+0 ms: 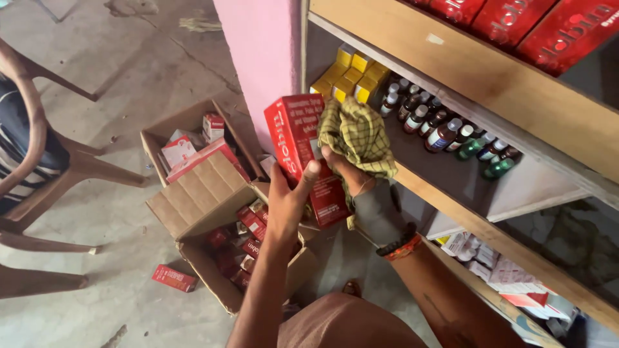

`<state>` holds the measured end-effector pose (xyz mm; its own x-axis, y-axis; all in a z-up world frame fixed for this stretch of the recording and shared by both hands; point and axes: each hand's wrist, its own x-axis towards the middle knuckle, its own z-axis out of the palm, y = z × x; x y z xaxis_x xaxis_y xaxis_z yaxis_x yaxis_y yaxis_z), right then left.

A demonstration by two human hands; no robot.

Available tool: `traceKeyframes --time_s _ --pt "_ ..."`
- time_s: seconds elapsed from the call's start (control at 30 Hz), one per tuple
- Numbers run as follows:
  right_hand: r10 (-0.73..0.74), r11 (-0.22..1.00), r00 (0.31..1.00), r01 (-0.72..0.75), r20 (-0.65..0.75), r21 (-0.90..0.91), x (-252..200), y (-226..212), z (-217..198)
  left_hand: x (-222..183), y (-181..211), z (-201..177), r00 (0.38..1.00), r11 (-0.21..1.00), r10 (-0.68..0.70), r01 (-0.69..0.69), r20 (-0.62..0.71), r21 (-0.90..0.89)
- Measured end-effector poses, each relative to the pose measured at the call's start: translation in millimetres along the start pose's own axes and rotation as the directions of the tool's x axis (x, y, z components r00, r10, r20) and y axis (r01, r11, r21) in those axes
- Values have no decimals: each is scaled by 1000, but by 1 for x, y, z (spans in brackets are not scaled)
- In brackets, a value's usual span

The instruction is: Organizing and stocking medicine boxes from a shipping carton onto pharmacy storage shelves.

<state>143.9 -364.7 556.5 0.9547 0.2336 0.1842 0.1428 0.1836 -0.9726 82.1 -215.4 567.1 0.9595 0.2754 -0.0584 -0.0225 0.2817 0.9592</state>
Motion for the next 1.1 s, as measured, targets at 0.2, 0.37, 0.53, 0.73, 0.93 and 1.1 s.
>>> traceKeyframes --time_s 0.2,0.37,0.53,0.73,0.93,1.1 --pt "-115 967 992 99 -54 -234 15 -54 -16 19 29 31 989 991 108 -98 101 -96" --pt "-413 556 901 361 128 -749 40 -38 -118 32 63 89 976 998 55 -62 213 28" --pt "-502 202 834 372 231 -906 10 -148 -147 39 103 159 859 985 159 -107 487 -133" --pt "-626 245 780 195 -1 -950 -6 -209 -193 34 126 239 580 913 392 -151 714 -378" --pt "-644 375 723 17 -248 -927 -21 -237 -238 43 131 312 366 820 564 -351 740 -452" --pt "-515 633 674 -118 -530 -765 -17 -242 -265 61 118 369 374 890 441 -303 816 -342"
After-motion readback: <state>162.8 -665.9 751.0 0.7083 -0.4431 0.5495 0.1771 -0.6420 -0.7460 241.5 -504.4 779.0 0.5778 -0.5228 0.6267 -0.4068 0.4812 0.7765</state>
